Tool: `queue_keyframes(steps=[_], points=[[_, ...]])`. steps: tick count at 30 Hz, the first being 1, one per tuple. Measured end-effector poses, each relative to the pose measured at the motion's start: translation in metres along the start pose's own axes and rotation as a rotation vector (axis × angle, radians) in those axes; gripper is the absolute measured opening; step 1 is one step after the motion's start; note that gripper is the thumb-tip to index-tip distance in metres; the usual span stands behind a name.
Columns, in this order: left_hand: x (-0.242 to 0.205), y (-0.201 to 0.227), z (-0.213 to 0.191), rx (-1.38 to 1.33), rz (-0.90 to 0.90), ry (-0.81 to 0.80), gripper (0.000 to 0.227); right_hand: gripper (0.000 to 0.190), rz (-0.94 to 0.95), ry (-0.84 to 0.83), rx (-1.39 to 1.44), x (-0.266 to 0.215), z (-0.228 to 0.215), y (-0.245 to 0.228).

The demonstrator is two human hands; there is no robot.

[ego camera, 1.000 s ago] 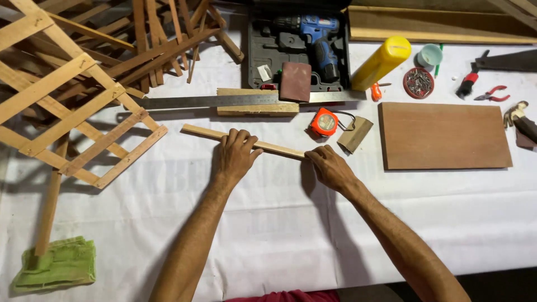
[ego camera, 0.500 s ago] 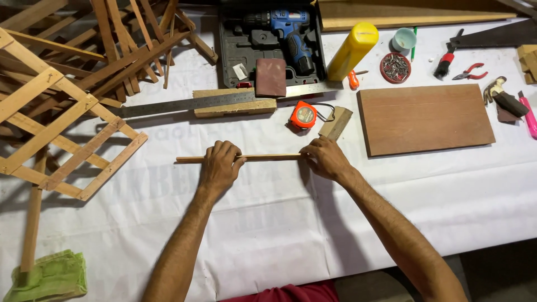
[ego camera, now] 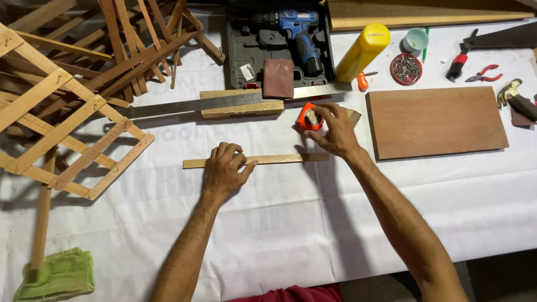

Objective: The person works on a small wooden lattice frame on a work table, hammering nails into its slats, measuring it with a tape measure, and sanding a small block. They lift and reposition the frame, set it aside with other finished frames, then measure a thin wooden strip with the tape measure.

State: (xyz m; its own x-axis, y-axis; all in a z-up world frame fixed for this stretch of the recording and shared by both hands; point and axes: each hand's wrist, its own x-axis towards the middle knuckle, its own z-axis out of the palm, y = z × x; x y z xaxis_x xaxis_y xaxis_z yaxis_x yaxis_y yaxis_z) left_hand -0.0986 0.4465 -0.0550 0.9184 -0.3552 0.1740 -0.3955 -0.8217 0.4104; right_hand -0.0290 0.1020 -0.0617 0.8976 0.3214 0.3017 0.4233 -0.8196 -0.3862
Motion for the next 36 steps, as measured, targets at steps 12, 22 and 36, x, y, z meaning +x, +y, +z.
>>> queue_keyframes(steps=[12,22,36], points=[[-0.001,0.010,-0.015,-0.369,-0.099,0.426,0.015,0.075,0.275,-0.040,0.282,0.016,0.019,-0.031],[0.003,0.034,-0.071,-1.001,-0.247,0.105,0.038,0.062,-0.067,-0.129,1.018,0.031,-0.006,-0.145],[-0.036,0.028,-0.086,-0.974,-0.168,0.221,0.077,0.056,0.490,-0.485,1.150,0.056,0.027,-0.219]])
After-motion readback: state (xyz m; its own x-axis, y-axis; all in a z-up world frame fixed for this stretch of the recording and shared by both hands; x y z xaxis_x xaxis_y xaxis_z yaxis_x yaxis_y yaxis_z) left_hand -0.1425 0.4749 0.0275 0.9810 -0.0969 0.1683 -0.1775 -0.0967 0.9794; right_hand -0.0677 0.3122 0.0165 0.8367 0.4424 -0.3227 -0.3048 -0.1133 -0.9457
